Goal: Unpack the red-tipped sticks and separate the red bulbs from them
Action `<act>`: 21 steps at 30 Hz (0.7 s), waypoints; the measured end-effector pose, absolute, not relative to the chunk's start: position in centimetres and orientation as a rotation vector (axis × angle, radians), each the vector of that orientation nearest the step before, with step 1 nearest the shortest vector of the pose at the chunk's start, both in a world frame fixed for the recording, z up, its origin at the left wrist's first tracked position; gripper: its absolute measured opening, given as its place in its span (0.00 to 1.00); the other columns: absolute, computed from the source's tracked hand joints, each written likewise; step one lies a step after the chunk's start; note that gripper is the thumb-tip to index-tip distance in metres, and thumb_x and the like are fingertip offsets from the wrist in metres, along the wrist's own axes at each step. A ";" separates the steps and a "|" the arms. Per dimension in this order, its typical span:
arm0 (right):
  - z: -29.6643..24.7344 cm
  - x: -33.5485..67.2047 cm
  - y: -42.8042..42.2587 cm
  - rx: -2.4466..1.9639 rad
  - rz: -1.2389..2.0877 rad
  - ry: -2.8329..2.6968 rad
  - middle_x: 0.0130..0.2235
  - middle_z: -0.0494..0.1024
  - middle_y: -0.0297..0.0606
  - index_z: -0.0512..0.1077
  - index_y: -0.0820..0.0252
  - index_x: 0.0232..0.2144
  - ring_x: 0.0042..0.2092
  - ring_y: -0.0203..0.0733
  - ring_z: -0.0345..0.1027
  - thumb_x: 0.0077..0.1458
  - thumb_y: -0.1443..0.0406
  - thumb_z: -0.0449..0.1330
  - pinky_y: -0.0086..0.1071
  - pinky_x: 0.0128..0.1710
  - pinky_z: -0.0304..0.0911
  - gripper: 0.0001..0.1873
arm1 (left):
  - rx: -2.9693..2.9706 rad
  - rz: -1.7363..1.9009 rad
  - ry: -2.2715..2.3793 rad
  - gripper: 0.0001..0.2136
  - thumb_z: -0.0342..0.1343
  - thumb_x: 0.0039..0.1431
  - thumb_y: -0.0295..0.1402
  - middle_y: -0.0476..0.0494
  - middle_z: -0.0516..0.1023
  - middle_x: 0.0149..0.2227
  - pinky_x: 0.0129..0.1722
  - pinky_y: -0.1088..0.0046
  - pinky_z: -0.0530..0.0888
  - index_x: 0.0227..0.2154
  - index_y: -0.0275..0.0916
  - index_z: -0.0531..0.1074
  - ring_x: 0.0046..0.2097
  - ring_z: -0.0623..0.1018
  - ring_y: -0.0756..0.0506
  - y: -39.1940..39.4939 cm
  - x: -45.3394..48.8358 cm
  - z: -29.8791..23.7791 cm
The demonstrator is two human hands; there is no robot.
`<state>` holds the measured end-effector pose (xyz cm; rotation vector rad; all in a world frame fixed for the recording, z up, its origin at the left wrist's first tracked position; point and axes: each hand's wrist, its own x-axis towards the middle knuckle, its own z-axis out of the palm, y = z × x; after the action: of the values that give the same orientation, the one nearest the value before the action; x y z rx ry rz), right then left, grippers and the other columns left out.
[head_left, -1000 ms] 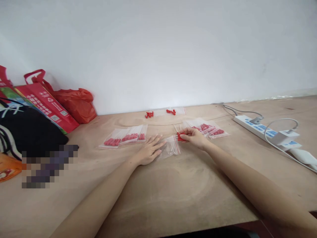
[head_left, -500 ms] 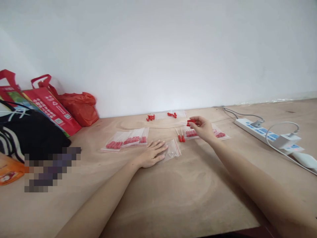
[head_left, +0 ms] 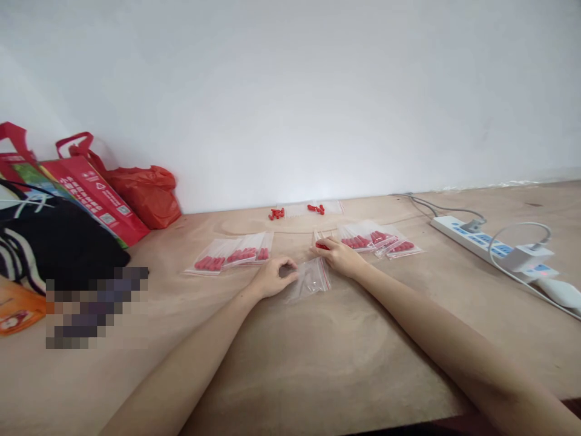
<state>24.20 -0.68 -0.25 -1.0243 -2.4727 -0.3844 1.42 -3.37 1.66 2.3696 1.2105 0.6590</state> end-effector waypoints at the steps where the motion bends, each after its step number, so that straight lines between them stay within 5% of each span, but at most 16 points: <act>1: -0.3 24.2 -0.8 -1.027 -0.389 -2.495 0.41 0.69 0.44 0.68 0.57 0.46 0.41 0.41 0.60 0.54 0.74 0.47 0.34 0.42 0.61 0.19 | 2.338 0.692 1.269 0.08 0.54 0.48 0.35 0.45 0.75 0.36 0.40 0.69 0.68 0.30 0.38 0.70 0.39 0.73 0.46 -3.3 1.5 1.6; 7: -0.2 24.0 -1.2 -1.046 -0.407 -2.560 0.41 0.70 0.43 0.66 0.57 0.49 0.41 0.41 0.60 0.57 0.69 0.46 0.33 0.41 0.58 0.19 | 2.117 0.569 1.448 0.18 0.59 0.40 0.40 0.51 0.71 0.27 0.25 0.76 0.64 0.35 0.38 0.67 0.27 0.69 0.50 -3.3 1.4 2.0; 14: 0.0 24.2 -1.7 -1.120 -0.429 -2.554 0.41 0.72 0.42 0.67 0.57 0.46 0.42 0.41 0.61 0.59 0.64 0.46 0.34 0.38 0.53 0.16 | 2.117 0.455 1.393 0.08 0.55 0.44 0.36 0.53 0.67 0.21 0.23 0.78 0.61 0.22 0.37 0.64 0.24 0.67 0.51 -3.5 1.3 3.4; 21: -0.3 24.3 -2.0 -1.110 -0.417 -2.452 0.42 0.70 0.43 0.68 0.58 0.44 0.42 0.41 0.61 0.59 0.64 0.46 0.34 0.39 0.52 0.15 | 1.762 1.042 1.753 0.14 0.52 0.50 0.32 0.53 0.69 0.25 0.21 0.80 0.64 0.40 0.37 0.59 0.20 0.67 0.54 -0.4 -3.4 6.2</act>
<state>24.31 -2.00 -0.29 -1.1099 -2.4522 -0.4167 -3.44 -0.36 6.25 1.7619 1.7530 1.0417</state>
